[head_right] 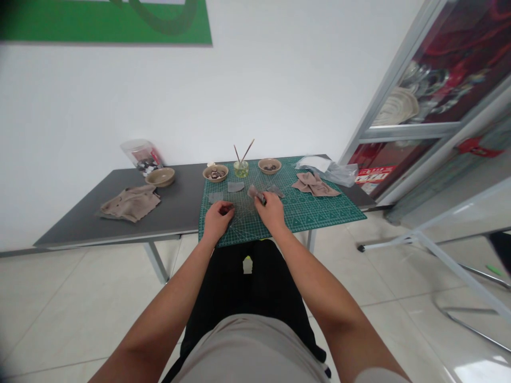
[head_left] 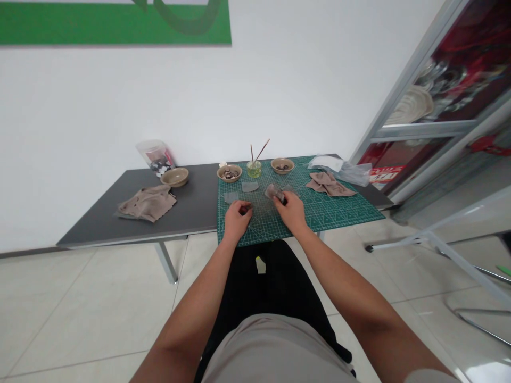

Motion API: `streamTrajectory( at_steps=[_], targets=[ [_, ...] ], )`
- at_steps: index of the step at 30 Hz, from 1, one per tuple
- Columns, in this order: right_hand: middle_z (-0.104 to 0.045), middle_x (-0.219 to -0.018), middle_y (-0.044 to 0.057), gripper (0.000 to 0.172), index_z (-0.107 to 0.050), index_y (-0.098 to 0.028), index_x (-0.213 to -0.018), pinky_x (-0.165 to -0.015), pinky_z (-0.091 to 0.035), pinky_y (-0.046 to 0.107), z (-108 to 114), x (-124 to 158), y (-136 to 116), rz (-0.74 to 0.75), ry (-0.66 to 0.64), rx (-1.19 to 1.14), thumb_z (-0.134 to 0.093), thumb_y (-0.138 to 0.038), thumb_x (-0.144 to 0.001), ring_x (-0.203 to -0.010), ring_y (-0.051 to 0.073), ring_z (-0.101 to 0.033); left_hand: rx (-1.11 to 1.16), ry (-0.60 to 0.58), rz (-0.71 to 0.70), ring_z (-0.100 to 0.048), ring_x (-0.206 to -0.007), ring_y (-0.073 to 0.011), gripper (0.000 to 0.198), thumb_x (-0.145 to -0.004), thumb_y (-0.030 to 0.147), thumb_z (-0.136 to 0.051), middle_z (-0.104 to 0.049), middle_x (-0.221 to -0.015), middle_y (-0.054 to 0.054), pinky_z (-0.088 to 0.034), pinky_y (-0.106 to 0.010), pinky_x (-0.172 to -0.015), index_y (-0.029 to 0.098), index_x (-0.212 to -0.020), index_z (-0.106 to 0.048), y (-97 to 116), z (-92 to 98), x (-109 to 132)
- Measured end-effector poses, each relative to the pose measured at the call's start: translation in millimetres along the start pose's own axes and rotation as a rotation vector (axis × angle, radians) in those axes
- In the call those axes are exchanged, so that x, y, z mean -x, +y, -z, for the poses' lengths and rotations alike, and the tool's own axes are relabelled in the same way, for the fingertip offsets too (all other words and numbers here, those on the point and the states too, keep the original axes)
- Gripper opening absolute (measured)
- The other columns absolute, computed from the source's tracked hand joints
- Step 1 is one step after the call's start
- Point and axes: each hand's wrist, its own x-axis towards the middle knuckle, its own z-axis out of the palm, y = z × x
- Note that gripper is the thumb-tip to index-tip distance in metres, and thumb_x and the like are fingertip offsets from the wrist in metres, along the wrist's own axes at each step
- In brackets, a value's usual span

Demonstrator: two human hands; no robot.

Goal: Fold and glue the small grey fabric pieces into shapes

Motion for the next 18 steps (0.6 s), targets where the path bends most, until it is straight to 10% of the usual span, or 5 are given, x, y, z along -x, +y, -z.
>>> streamTrajectory(
  at_steps=[7,13,18],
  targets=[
    [-0.065,-0.077,0.006,0.019,-0.065,-0.019,-0.079,-0.072,-0.040,0.032,4,4,3,-0.055,-0.080,-0.004,-0.057,-0.036,-0.084,-0.076,0.021,-0.057,0.002,-0.004,-0.001,-0.060,-0.076,-0.0150,0.011,-0.078,0.022,-0.063,-0.065,-0.086,-0.002,-0.049,-0.029,-0.075,0.020,-0.089,-0.067,-2,-1.8,0],
    [-0.065,-0.080,0.007,0.023,-0.065,-0.018,-0.083,-0.073,-0.040,0.032,13,-2,2,-0.035,0.107,-0.002,-0.057,-0.040,-0.084,-0.078,0.021,-0.057,0.013,-0.008,-0.001,-0.061,-0.076,-0.0152,0.012,-0.078,0.022,-0.063,-0.065,-0.086,-0.002,-0.049,-0.029,-0.076,0.020,-0.089,-0.067,-3,-2.4,0],
    [-0.065,-0.074,0.005,0.024,-0.067,-0.018,-0.078,-0.068,-0.039,0.031,14,-1,6,-0.073,-0.080,-0.002,-0.056,-0.038,-0.084,-0.070,0.020,-0.056,-0.001,-0.011,-0.009,-0.060,-0.076,-0.0154,0.011,-0.078,0.023,-0.063,-0.065,-0.085,-0.002,-0.049,-0.029,-0.075,0.020,-0.088,-0.067,-3,-2.2,0]
  ],
)
